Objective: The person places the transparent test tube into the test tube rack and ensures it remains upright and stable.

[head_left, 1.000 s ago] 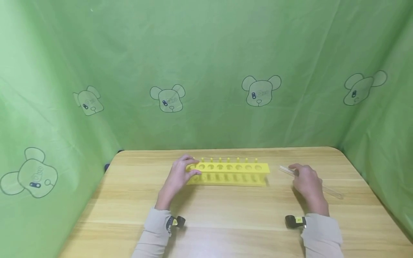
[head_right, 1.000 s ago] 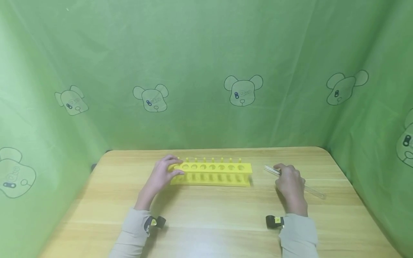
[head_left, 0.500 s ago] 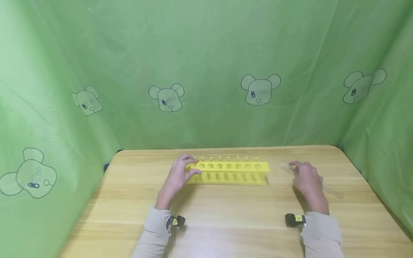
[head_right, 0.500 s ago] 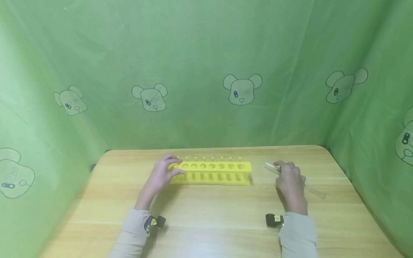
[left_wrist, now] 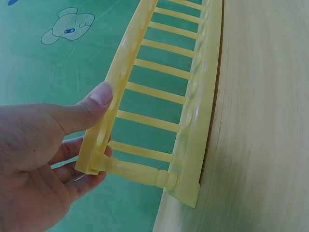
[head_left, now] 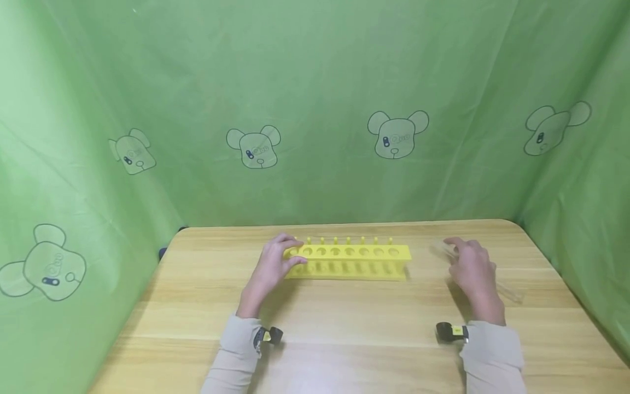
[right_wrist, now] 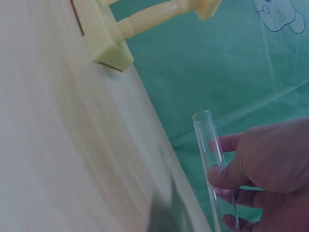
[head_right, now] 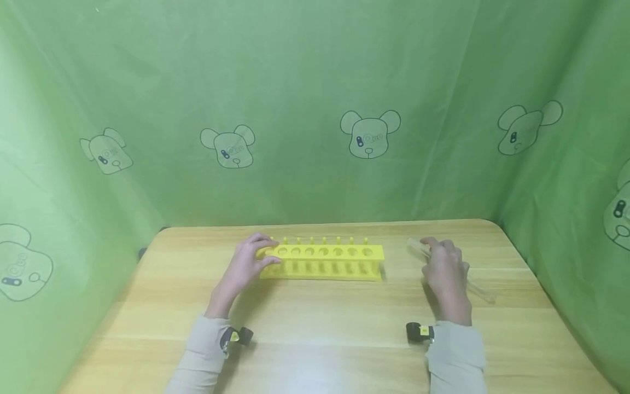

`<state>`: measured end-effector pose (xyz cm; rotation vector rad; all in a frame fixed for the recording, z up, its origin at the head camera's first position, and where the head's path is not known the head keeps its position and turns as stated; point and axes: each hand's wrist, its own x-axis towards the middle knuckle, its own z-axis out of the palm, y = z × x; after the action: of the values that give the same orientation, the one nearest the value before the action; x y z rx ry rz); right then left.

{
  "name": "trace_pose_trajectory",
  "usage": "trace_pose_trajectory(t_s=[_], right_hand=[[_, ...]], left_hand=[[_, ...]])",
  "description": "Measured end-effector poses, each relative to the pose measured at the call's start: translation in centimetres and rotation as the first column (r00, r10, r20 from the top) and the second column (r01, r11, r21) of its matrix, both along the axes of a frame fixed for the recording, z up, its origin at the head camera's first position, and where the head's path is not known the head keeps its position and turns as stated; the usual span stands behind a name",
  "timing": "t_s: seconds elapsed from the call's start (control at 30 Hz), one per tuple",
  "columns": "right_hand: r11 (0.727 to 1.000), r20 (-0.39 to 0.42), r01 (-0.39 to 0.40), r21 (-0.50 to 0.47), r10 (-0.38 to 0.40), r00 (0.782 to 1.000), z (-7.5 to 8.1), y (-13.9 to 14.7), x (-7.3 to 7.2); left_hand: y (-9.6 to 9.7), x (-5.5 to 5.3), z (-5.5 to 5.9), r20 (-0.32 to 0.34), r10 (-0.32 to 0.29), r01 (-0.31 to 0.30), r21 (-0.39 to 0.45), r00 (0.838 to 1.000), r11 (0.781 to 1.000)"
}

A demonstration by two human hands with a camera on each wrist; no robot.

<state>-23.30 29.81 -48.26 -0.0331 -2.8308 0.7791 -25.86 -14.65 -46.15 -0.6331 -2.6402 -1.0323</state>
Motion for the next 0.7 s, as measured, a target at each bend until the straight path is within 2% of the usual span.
trace_pose_trajectory(t_s=[0.5, 0.7], right_hand=[[0.999, -0.117, 0.039, -0.034, -0.043, 0.992, 2.3, -0.3, 0.5], [0.996, -0.178, 0.048, -0.072, -0.060, 0.982, 3.3, -0.4, 0.7]], left_hand=[[0.0, 0.1, 0.0, 0.013, 0.004, -0.004, 0.000, 1.000, 1.000], [0.0, 0.1, -0.1, 0.014, 0.005, -0.005, 0.004, 1.000, 1.000]])
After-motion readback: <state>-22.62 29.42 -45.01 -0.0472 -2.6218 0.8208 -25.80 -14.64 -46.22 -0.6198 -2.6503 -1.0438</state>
